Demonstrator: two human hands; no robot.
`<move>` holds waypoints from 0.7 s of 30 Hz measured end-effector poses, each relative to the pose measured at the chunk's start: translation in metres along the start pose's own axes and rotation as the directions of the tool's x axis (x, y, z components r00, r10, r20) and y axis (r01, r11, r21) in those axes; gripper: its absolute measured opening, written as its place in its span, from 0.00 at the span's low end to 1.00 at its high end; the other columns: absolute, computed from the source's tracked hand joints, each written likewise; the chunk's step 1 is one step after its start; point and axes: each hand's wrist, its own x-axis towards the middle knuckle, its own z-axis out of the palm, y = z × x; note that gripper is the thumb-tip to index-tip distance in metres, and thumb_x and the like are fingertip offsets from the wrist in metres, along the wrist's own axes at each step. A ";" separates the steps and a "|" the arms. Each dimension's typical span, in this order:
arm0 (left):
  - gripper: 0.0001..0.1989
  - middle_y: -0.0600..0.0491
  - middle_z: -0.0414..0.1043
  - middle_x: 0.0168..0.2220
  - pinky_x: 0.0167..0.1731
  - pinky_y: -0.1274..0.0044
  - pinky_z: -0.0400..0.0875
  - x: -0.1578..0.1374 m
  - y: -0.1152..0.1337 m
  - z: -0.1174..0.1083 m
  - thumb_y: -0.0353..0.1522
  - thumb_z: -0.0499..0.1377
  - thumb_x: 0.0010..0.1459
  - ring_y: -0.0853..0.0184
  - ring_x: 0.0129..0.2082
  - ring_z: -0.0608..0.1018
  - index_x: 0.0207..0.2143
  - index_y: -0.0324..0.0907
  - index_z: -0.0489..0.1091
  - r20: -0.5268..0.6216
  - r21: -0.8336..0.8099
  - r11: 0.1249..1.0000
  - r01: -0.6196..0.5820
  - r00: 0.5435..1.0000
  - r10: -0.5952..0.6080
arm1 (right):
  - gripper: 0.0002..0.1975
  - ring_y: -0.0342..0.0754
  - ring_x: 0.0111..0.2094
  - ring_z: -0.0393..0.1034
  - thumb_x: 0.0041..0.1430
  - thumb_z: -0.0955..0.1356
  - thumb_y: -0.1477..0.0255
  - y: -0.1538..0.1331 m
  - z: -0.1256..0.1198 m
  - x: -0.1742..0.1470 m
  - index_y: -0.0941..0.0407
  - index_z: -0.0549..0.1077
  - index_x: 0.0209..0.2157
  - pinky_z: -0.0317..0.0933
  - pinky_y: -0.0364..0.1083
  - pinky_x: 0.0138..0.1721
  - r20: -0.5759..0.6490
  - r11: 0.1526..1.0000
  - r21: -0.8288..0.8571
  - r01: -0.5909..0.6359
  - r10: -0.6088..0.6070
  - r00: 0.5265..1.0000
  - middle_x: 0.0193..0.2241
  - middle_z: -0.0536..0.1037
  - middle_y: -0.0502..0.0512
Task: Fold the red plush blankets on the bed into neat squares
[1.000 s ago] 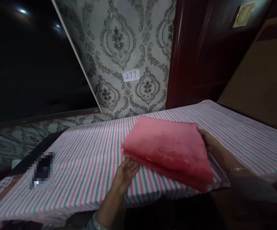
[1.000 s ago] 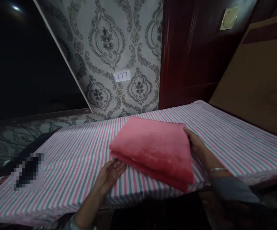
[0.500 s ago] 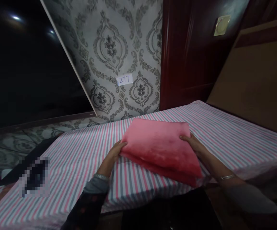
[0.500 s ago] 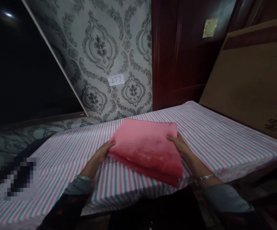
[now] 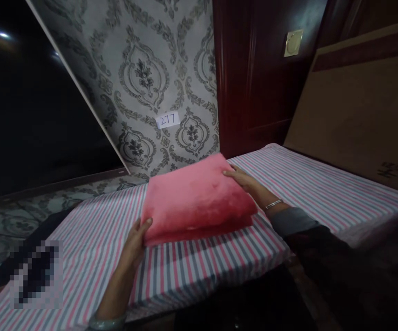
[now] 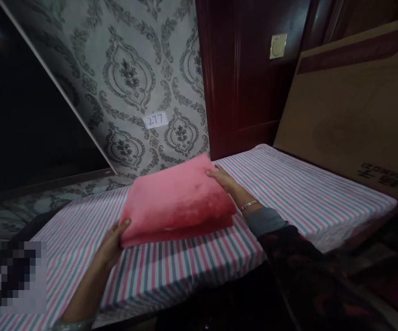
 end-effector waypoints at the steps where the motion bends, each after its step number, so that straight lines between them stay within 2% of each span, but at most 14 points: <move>1: 0.27 0.52 0.76 0.26 0.24 0.76 0.72 -0.001 -0.015 -0.007 0.42 0.74 0.38 0.64 0.24 0.77 0.40 0.39 0.73 0.007 0.035 0.997 0.070 0.997 -0.070 | 0.36 0.56 0.44 0.76 0.50 0.72 0.65 0.014 0.002 -0.003 0.56 0.64 0.61 0.71 0.55 0.46 -0.024 0.998 -0.041 -0.044 0.043 0.999 0.50 0.79 0.62; 3: 0.27 0.56 0.71 0.21 0.17 0.78 0.68 -0.003 -0.040 -0.019 0.43 0.74 0.39 0.68 0.17 0.72 0.39 0.40 0.72 -0.021 0.089 0.986 0.139 0.990 -0.138 | 0.31 0.58 0.47 0.75 0.51 0.71 0.63 0.042 0.001 -0.014 0.57 0.70 0.57 0.70 0.57 0.48 -0.045 0.993 -0.084 -0.081 0.077 0.996 0.49 0.79 0.63; 5: 0.28 0.59 0.68 0.18 0.15 0.79 0.66 -0.006 -0.055 -0.027 0.45 0.74 0.39 0.71 0.14 0.69 0.39 0.40 0.70 -0.059 0.125 0.982 0.141 0.989 -0.135 | 0.25 0.58 0.50 0.73 0.52 0.70 0.62 0.065 -0.008 -0.031 0.57 0.74 0.51 0.66 0.56 0.53 -0.056 0.993 -0.097 -0.070 0.065 0.996 0.50 0.79 0.63; 8: 0.27 0.61 0.64 0.16 0.14 0.81 0.64 -0.007 -0.059 -0.029 0.49 0.72 0.40 0.73 0.13 0.67 0.34 0.40 0.69 -0.060 0.174 0.978 0.113 0.993 -0.104 | 0.21 0.58 0.52 0.72 0.54 0.67 0.58 0.082 -0.025 -0.063 0.56 0.78 0.43 0.64 0.55 0.55 -0.071 0.985 -0.170 0.043 -0.056 0.996 0.47 0.80 0.60; 10: 0.27 0.62 0.62 0.15 0.12 0.81 0.62 -0.007 -0.056 -0.024 0.52 0.70 0.41 0.73 0.12 0.65 0.30 0.41 0.67 -0.051 0.180 0.978 0.102 0.994 -0.095 | 0.22 0.59 0.48 0.74 0.55 0.65 0.53 0.086 -0.033 -0.083 0.56 0.79 0.38 0.66 0.54 0.51 -0.061 0.956 -0.264 0.129 -0.150 0.987 0.41 0.82 0.58; 12: 0.27 0.62 0.62 0.16 0.11 0.81 0.61 -0.007 -0.053 -0.018 0.53 0.69 0.40 0.73 0.13 0.64 0.30 0.41 0.67 -0.056 0.172 0.980 0.102 0.994 -0.094 | 0.24 0.58 0.40 0.75 0.57 0.63 0.49 0.086 -0.036 -0.100 0.55 0.77 0.33 0.69 0.53 0.44 -0.038 0.927 -0.343 0.153 -0.176 0.984 0.32 0.80 0.56; 16: 0.28 0.61 0.63 0.18 0.12 0.80 0.65 -0.011 -0.053 -0.012 0.53 0.69 0.39 0.72 0.14 0.66 0.32 0.41 0.68 -0.117 0.200 0.976 0.085 0.991 -0.062 | 0.24 0.51 0.25 0.72 0.57 0.63 0.47 0.084 -0.030 -0.118 0.54 0.75 0.35 0.67 0.48 0.28 -0.010 0.938 -0.335 0.094 -0.103 0.995 0.22 0.74 0.51; 21: 0.30 0.61 0.65 0.21 0.15 0.80 0.65 -0.019 -0.062 -0.018 0.57 0.64 0.43 0.73 0.14 0.68 0.35 0.41 0.69 -0.208 0.291 0.957 -0.019 0.975 0.082 | 0.24 0.49 0.16 0.68 0.54 0.67 0.50 0.082 -0.020 -0.122 0.53 0.71 0.42 0.60 0.44 0.16 -0.037 0.981 -0.179 -0.078 0.072 0.997 0.16 0.69 0.45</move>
